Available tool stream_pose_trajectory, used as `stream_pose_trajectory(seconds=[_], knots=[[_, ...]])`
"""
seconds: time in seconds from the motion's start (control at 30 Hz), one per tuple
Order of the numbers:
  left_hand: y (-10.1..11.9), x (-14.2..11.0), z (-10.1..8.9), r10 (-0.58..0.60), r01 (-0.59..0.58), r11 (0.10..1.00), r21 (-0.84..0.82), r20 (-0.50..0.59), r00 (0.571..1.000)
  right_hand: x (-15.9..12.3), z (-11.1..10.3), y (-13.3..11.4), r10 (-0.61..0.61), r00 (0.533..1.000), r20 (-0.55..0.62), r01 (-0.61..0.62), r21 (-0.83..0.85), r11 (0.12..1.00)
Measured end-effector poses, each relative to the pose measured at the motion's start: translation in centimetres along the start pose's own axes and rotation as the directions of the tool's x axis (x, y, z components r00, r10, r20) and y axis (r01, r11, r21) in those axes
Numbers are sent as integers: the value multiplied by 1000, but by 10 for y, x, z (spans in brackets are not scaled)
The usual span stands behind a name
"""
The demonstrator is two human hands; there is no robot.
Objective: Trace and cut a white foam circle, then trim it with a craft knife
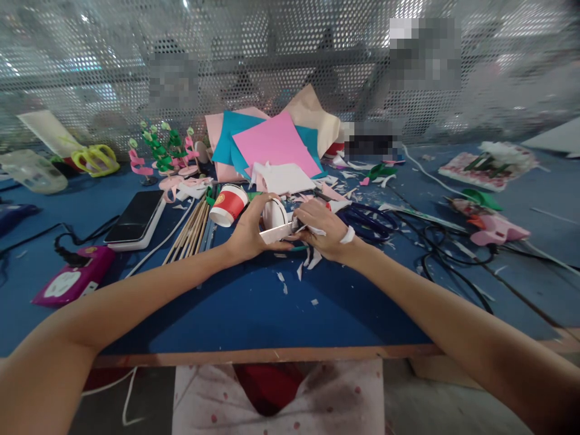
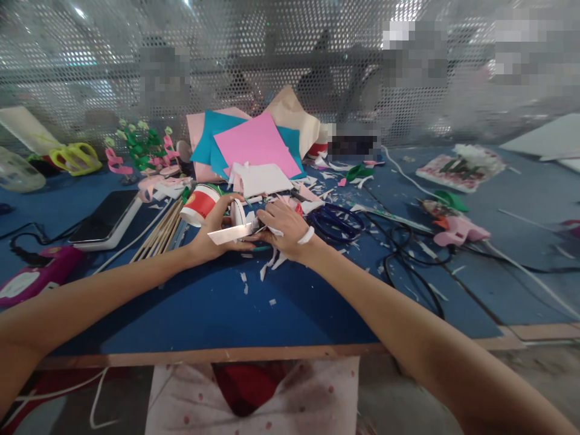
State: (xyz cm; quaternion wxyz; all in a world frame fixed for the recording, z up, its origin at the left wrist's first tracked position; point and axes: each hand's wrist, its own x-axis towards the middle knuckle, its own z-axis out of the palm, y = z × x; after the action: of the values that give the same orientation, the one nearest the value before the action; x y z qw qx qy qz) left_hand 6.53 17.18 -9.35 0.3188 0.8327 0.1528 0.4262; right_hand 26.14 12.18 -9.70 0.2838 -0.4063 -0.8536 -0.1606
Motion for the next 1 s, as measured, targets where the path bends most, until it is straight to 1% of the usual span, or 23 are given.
stream_pose_trajectory(seconds=[0.13, 0.37, 0.47, 0.57, 0.7, 0.8, 0.87, 1.0], knots=[[-1, 0, 1, -1, 1, 1000, 8, 0, 1000, 1, 0, 0, -7, 1000, 5, 7, 39, 999], [0, 1, 3, -5, 4, 1000, 22, 37, 999, 1, 0, 0, 15, 998, 67, -23, 119, 993], [2, 1, 3, -7, 6, 1000, 22, 16, 1000, 1, 1, 2, 7, 998, 64, -15, 127, 992], [6, 2, 4, -30, 30, 999, -29, -6, 1000, 1, 1, 6, -17, 998, 57, 9, 135, 991], [11, 2, 3, -57, 57, 991, -118, 4, 998, 2, -1, 8, -25, 999, 28, 22, 124, 992], [11, 2, 3, -88, 88, 983, -159, 6, 996, 2, -2, 9, -35, 999, 1, 35, 102, 994], [9, 1, 2, -82, 80, 990, -119, -11, 997, 2, -1, 10, -53, 998, -16, 54, 90, 994], [3, 1, 1, 28, -26, 998, 59, -35, 999, 0, 2, 11, -64, 998, -27, 66, 69, 995]])
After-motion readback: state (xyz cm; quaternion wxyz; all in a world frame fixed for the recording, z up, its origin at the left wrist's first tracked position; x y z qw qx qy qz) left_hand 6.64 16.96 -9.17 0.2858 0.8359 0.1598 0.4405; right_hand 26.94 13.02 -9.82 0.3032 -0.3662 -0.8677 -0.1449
